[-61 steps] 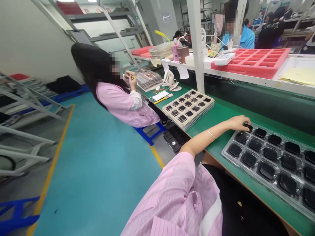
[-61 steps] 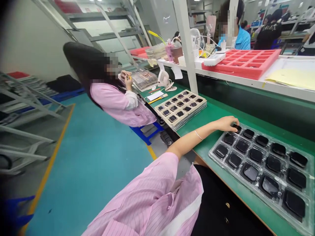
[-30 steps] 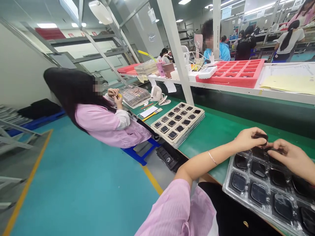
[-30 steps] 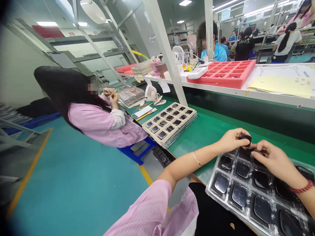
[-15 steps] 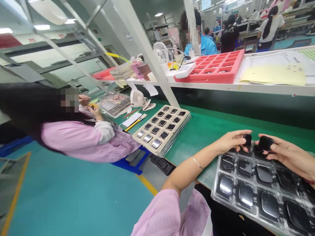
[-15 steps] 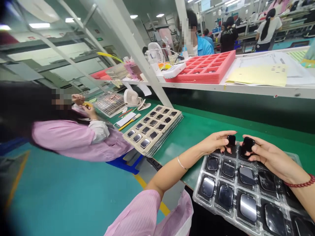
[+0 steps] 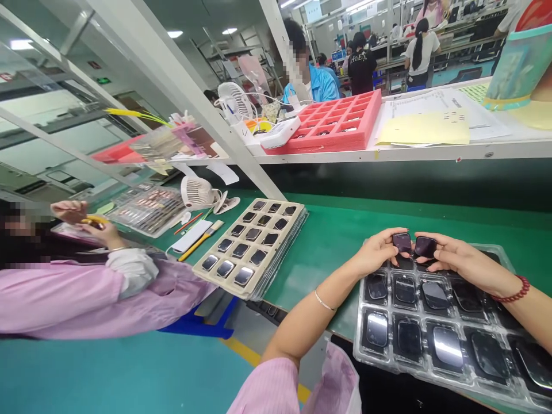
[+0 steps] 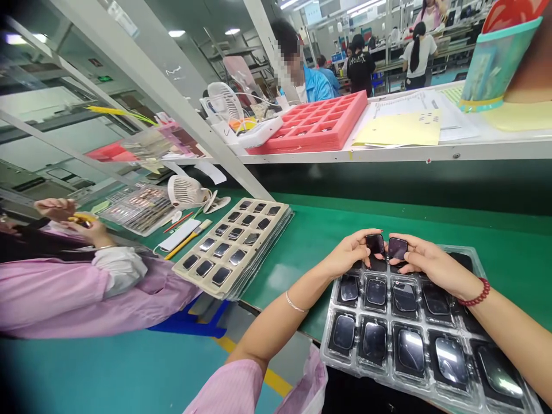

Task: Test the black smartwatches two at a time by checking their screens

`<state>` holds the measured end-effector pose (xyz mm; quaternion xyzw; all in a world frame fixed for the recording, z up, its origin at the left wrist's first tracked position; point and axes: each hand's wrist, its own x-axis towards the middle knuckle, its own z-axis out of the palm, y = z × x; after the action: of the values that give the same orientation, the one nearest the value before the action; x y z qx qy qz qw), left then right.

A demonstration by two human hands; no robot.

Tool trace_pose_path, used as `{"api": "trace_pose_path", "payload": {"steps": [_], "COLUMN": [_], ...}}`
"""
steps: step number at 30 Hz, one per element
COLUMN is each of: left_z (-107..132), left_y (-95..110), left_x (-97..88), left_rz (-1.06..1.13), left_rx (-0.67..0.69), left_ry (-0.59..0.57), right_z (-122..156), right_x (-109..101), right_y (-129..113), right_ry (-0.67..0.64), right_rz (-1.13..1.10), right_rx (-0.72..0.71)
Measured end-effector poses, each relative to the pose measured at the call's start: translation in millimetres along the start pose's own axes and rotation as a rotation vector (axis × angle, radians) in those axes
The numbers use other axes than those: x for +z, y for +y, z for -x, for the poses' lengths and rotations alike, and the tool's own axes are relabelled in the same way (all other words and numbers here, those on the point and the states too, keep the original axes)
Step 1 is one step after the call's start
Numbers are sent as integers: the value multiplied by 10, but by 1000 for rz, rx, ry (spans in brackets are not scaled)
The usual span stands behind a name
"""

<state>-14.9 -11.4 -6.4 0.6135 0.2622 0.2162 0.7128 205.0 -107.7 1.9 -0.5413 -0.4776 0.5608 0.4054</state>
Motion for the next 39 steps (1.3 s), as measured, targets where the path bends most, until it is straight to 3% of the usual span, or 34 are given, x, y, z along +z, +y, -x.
{"api": "trace_pose_path", "payload": {"steps": [23,39], "left_z": [33,43], "left_y": [-1,-21], "left_x": [70,71], "left_rz": [-73,-72], "left_rx": [65,46], "left_ry": [69,49], "right_z": [60,9], "right_x": [36,0], "right_y": [-128,-10], "right_ry": [-7,-69], "right_rz": [86,125], "right_rx": [-73,-88]}}
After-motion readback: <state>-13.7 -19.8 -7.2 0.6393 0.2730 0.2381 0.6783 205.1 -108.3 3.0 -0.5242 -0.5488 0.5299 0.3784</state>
